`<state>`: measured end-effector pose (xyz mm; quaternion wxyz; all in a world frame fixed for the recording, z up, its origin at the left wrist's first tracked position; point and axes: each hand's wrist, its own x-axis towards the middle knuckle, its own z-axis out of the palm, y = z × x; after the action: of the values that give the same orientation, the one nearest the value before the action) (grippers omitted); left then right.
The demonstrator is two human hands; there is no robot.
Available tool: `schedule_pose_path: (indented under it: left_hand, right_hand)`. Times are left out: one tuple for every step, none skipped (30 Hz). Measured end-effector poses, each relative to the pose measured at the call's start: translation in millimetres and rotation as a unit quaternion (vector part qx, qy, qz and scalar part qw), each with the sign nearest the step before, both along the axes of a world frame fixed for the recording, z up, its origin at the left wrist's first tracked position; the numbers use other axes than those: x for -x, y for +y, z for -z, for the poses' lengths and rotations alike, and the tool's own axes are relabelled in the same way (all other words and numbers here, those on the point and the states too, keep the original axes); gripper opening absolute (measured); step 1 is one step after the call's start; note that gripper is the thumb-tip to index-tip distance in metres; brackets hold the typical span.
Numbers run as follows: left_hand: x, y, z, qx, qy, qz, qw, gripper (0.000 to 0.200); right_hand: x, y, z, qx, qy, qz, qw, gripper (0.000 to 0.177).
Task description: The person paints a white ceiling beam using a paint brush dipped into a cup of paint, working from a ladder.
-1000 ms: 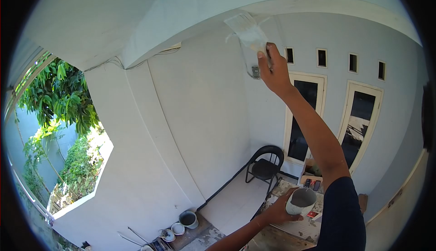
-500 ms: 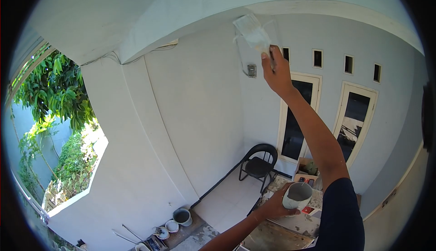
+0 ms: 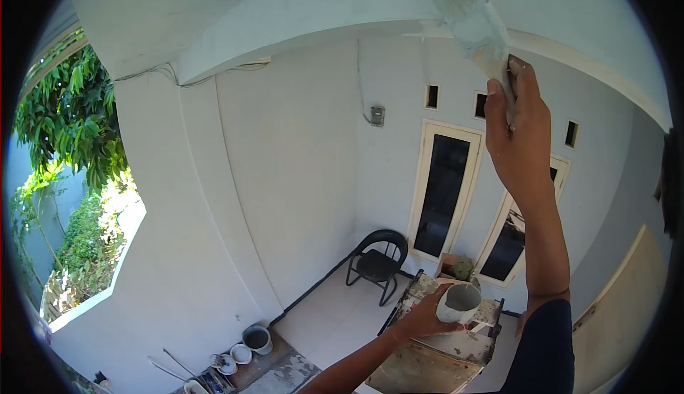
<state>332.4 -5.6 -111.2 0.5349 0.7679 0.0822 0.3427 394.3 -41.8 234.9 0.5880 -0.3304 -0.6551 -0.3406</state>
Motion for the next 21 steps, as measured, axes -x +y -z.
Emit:
schedule_pose_path:
  left_hand:
    - [0,1,-1,0.008,-0.007,0.009,1.0,0.1]
    - [-1,3,3,0.0,-0.008,0.003,1.0,0.101]
    - [-1,5,2,0.0,-0.011,0.012,1.0,0.101]
    - [0,5,1,-0.009,-0.006,0.005,1.0,0.102]
    - [1,4,0,-0.017,-0.001,-0.003,1.0,0.104]
    - [2,4,0,-0.017,-0.004,0.004,1.0,0.104]
    - [2,4,-1,-0.022,-0.004,0.003,1.0,0.103]
    - [3,5,-1,-0.026,-0.003,0.001,1.0,0.103]
    - [2,6,1,-0.025,-0.007,0.005,1.0,0.103]
    - [1,8,5,-0.031,-0.017,0.001,0.999,0.103]
    - [0,8,7,-0.037,-0.026,-0.002,0.999,0.103]
    - [-1,7,7,-0.035,-0.03,0.0,0.999,0.103]
    - [0,7,7,-0.025,-0.025,0.003,0.999,0.103]
    - [1,8,6,-0.016,-0.019,0.004,1.0,0.104]
    - [2,8,3,-0.015,-0.022,0.004,1.0,0.104]
    - [5,7,0,-0.019,-0.017,0.004,1.0,0.104]
    - [6,7,-2,-0.023,-0.011,0.004,1.0,0.104]
    - [5,8,-1,-0.022,-0.012,0.004,1.0,0.104]
    - [3,10,3,-0.027,-0.016,0.002,0.999,0.104]
    - [1,11,6,-0.032,-0.02,0.0,0.999,0.104]
    - [0,12,8,-0.03,-0.02,0.001,0.999,0.104]
  right_hand:
    - [2,1,-1,0.011,-0.006,0.037,0.999,0.028]
    - [4,2,-2,0.023,-0.011,0.075,0.997,0.027]
    - [6,8,-2,0.022,-0.014,0.083,0.996,0.027]
    - [8,17,-2,0.025,-0.011,0.067,0.997,0.028]
    - [12,21,-3,0.027,-0.009,0.051,0.998,0.028]
    - [16,21,-3,0.035,-0.007,0.054,0.998,0.028]
    - [21,21,-4,0.035,-0.01,0.06,0.998,0.028]
    - [25,23,-4,0.043,-0.004,0.062,0.997,0.029]
    - [29,25,-4,0.051,0.001,0.062,0.997,0.029]
    - [31,30,-3,0.052,-0.002,0.066,0.996,0.029]
    - [32,36,-2,0.048,-0.003,0.059,0.997,0.029]
    - [34,40,-1,0.045,-0.003,0.052,0.998,0.028]
    - [36,43,-1,0.046,-0.007,0.054,0.997,0.028]
    - [38,46,-1,0.055,-0.003,0.052,0.997,0.028]
    - [40,48,-1,0.064,0.001,0.05,0.997,0.028]
    - [42,51,-1,0.064,-0.001,0.05,0.997,0.028]
    - [43,53,0,0.065,-0.012,0.049,0.997,0.028]
    - [45,56,0,0.067,-0.021,0.048,0.996,0.028]
    - [46,59,0,0.068,-0.022,0.047,0.996,0.028]
    - [46,63,1,0.082,-0.028,0.047,0.995,0.028]
    - [45,65,2,0.095,-0.034,0.048,0.994,0.029]
